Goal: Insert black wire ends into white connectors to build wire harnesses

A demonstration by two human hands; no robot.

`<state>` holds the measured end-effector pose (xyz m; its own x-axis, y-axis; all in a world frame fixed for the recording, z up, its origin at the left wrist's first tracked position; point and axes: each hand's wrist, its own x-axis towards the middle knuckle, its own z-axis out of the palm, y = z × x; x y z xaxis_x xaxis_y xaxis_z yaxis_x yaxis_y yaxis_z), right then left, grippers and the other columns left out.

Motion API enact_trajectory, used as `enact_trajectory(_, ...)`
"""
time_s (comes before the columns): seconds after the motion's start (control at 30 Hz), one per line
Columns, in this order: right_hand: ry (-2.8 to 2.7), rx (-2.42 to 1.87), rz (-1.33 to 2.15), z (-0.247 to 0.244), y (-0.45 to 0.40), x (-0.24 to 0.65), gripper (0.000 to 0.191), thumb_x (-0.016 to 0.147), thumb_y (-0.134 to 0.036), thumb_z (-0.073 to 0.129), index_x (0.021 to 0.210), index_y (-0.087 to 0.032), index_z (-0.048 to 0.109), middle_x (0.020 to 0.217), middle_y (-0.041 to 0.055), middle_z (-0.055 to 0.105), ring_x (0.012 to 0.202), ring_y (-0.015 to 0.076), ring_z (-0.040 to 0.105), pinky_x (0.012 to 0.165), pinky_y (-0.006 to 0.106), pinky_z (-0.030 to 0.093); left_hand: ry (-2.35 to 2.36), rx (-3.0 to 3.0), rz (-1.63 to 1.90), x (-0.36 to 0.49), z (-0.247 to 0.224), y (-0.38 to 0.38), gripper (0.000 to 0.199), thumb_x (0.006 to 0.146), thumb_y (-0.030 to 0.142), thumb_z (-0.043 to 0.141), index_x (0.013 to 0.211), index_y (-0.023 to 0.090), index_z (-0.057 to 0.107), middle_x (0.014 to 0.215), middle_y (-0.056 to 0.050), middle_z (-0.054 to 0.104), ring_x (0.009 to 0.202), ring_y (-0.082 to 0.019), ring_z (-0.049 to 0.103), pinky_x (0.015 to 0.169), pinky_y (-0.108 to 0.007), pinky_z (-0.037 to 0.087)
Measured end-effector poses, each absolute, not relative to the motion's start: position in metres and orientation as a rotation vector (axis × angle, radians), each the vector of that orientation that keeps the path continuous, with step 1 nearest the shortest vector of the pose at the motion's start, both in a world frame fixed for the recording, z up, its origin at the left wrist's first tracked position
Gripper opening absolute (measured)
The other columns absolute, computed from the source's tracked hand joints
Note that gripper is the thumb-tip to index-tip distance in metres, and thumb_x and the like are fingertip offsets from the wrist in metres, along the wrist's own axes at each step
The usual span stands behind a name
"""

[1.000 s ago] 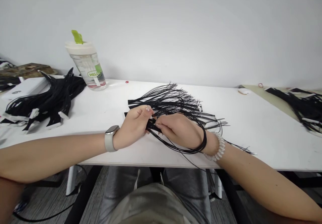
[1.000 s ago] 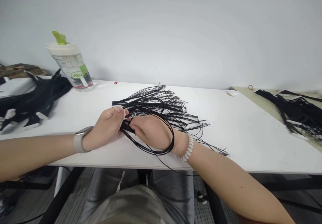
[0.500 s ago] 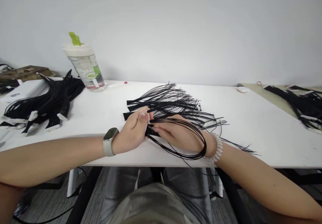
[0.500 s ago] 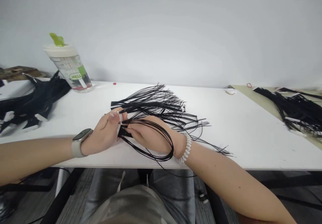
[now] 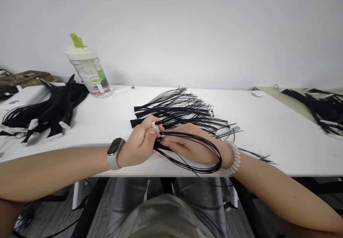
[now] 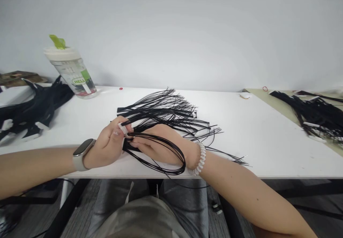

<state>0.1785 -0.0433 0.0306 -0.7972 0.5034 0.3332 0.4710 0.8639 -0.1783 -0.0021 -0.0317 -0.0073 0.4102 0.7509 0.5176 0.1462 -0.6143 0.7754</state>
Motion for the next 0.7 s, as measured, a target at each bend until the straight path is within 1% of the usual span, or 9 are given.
enact_trajectory(0.07,-2.663,-0.721,0.126,0.0313,-0.0436,0.1785,0.028,0.090,-0.022,0.033,0.078,-0.018,0.058,0.077,-0.0020,0.061,0.060,0.0071,0.046,0.057,0.022,0.032,0.746,2.022,1.216,-0.0027,-0.0099,-0.0320,0.034,0.088,0.046,0.027,0.090,0.017,0.045,0.068,0.000,0.045,0.057,-0.012,0.040,0.055,-0.026,0.035)
enact_trajectory(0.17,-2.631,-0.727,0.120,0.0310,-0.0438,0.1775,0.027,0.089,-0.021,0.034,0.076,-0.017,0.057,0.075,-0.0012,0.061,0.061,0.0079,0.047,0.059,0.022,0.033,0.758,2.019,1.234,-0.0027,-0.0110,-0.0321,0.035,0.088,0.046,0.026,0.091,0.017,0.046,0.072,-0.002,0.048,0.060,-0.012,0.043,0.057,-0.026,0.037)
enact_trajectory(0.37,-2.583,-0.741,0.153,0.0281,-0.0439,0.1744,0.022,0.087,-0.020,0.036,0.077,-0.016,0.055,0.080,0.0024,0.061,0.070,0.0110,0.050,0.066,0.023,0.037,0.809,2.091,1.235,-0.0023,-0.0063,-0.0323,0.038,0.088,0.047,0.025,0.085,0.017,0.049,0.073,-0.002,0.049,0.064,-0.013,0.046,0.062,-0.027,0.039)
enact_trajectory(0.5,-2.563,-0.761,0.158,0.0270,-0.0437,0.1746,0.020,0.086,-0.017,0.037,0.078,-0.015,0.055,0.085,0.0029,0.062,0.073,0.0116,0.051,0.069,0.023,0.038,0.800,2.088,1.245,-0.0025,-0.0063,-0.0320,0.036,0.089,0.044,0.025,0.086,0.017,0.049,0.075,-0.002,0.049,0.065,-0.013,0.046,0.061,-0.026,0.038)
enact_trajectory(0.7,-2.586,-0.701,0.262,0.0307,-0.0436,0.1780,0.026,0.089,-0.023,0.035,0.076,-0.016,0.057,0.074,0.0000,0.059,0.062,0.0076,0.046,0.060,0.020,0.034,0.792,2.141,1.234,-0.0031,-0.0054,-0.0327,0.038,0.088,0.046,0.024,0.085,0.017,0.048,0.073,-0.003,0.051,0.063,-0.013,0.046,0.060,-0.026,0.038)
